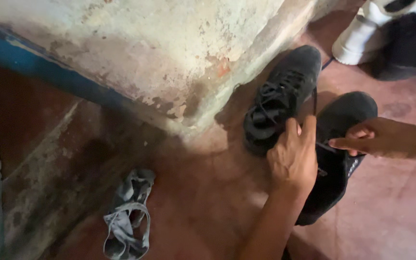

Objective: The person removes the laces from a black shoe, inspects the interior, and then re-laces the shoe. The task involves handling the shoe and laces by hand.

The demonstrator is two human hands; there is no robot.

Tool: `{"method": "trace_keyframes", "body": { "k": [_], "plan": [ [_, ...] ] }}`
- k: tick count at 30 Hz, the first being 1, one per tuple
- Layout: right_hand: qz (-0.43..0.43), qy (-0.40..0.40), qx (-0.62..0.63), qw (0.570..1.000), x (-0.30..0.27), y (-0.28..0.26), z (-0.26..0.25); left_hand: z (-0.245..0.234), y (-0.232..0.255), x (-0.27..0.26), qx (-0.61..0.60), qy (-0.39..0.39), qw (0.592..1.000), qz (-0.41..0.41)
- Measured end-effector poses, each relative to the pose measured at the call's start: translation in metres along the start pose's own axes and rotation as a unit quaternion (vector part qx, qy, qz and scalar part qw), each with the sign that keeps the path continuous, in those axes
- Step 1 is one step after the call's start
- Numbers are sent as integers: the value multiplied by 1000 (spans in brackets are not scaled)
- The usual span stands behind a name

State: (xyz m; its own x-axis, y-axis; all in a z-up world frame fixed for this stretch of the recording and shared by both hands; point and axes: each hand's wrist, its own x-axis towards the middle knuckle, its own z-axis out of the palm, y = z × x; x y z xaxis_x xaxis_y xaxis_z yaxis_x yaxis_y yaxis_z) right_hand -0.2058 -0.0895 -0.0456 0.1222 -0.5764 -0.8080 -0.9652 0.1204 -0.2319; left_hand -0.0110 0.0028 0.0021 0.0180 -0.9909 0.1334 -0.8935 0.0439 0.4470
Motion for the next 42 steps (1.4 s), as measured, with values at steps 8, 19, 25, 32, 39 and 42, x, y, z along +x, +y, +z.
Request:
{"method": "trace_keyframes", "body": {
  "k": [8, 19, 25, 32, 39, 42],
  "plan": [
    [-75, 109, 508, 851, -31, 12, 21, -9, 5, -1, -19, -49, 997, -48],
    [-183, 115, 526, 822, -31, 18, 6, -2, 11, 5, -19, -52, 997, -54],
    [-175, 71, 580, 792, -43, 32, 11, 1, 14, 6, 3, -58, 996, -63],
    [-113, -1, 490, 864, -63, 46, -19, -4, 23, 16, 4, -80, 995, -55],
    [-201, 181, 548, 791, -99, 55, 3, 13, 49, 28, -20, -95, 995, -11],
    [-181, 50, 657, 730, -100, 76, 8, 26, 57, 31, 6, -96, 995, 5]
  ]
}}
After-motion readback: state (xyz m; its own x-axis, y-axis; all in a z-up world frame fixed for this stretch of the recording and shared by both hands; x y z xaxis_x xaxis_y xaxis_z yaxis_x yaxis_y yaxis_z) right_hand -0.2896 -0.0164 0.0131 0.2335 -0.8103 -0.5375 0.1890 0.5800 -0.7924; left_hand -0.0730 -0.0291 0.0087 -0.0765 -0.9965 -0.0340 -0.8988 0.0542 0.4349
